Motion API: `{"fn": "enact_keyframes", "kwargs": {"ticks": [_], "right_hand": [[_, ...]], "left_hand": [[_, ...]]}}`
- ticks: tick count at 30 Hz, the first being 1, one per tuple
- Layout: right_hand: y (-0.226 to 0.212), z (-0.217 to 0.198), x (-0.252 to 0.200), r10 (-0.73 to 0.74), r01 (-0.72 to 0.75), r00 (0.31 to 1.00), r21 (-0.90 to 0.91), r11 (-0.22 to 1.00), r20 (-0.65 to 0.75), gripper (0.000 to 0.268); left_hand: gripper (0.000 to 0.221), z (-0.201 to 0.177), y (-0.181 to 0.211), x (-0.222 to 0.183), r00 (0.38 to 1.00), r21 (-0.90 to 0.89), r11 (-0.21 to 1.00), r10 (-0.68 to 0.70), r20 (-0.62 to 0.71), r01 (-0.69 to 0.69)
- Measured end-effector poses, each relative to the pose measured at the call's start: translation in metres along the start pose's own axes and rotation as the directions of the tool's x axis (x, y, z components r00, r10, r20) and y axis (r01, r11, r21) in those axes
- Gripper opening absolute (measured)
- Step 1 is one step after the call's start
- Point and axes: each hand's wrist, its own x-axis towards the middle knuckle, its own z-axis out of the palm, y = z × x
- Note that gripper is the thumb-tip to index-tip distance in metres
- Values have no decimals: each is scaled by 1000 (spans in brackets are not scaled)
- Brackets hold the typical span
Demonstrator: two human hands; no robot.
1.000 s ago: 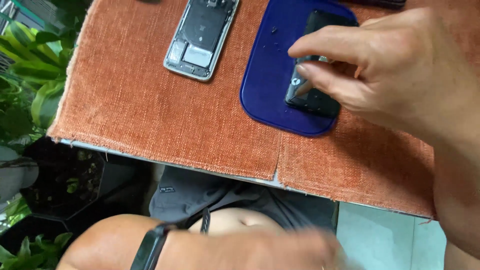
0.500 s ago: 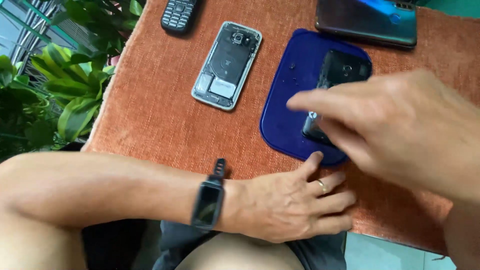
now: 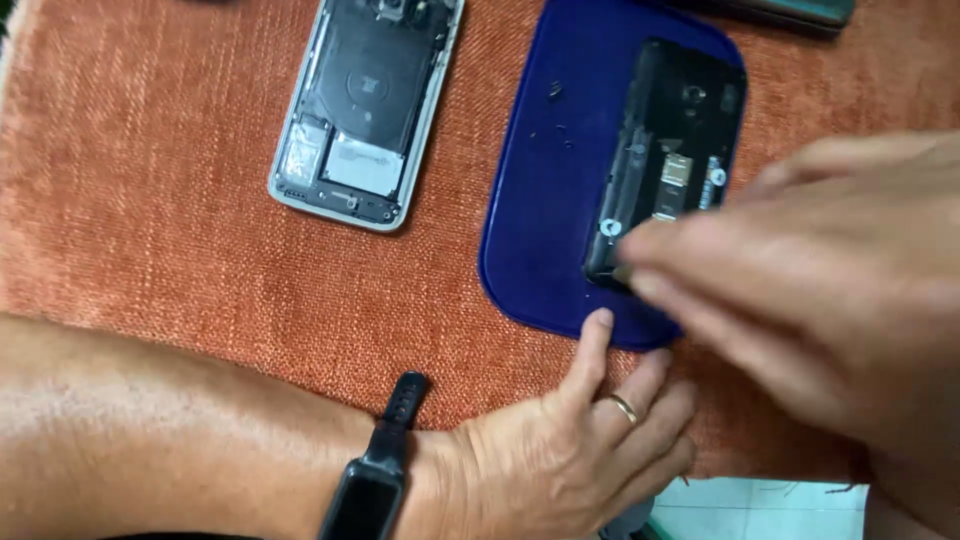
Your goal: Repairing a black smartphone by using a precision screwdriver to remove or install screws on the internal chassis.
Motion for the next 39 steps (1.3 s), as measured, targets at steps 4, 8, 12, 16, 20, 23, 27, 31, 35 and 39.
{"fn": "enact_keyframes", "kwargs": {"ticks": [4, 8, 12, 16, 20, 23, 27, 31, 35, 39], "right_hand": [[-3, 3, 5, -18, 16, 1000, 84, 996, 16, 9], [-10, -1, 5, -36, 34, 999, 124, 992, 17, 13], [-15, -16, 5, -46, 49, 999, 151, 987, -23, 21], [-20, -29, -2, -70, 74, 997, 212, 975, -24, 35], [-21, -29, 6, -154, 164, 986, 206, 965, -64, 27], [-18, -24, 8, -116, 150, 965, 131, 980, -237, 20], [-16, -29, 7, -111, 114, 994, 220, 969, -25, 48], [-24, -30, 10, -147, 162, 985, 215, 963, -85, 32], [-22, -25, 13, -147, 175, 966, 121, 977, -212, 20], [-23, -34, 7, -107, 90, 994, 325, 941, 32, 38]], "left_hand": [[41, 3, 1, 0, 1000, 65, 998, 2, -7, -2], [39, 5, 1, -1, 1000, 121, 993, -1, -7, 2], [33, 11, 2, -3, 996, 149, 989, -3, -86, 16], [27, 22, 2, -3, 989, 206, 978, 27, -148, 5], [30, 32, 0, -2, 982, 345, 939, 60, -182, 7], [31, 37, -2, -2, 986, 436, 896, 136, -98, -81], [32, 47, 2, -1, 987, 437, 898, 112, -118, -50], [32, 36, 1, 1, 990, 376, 926, 66, -126, -14], [28, 32, -1, -1, 986, 268, 962, 94, -136, -55], [30, 16, -7, 0, 990, 190, 980, 77, -115, -54]]}}
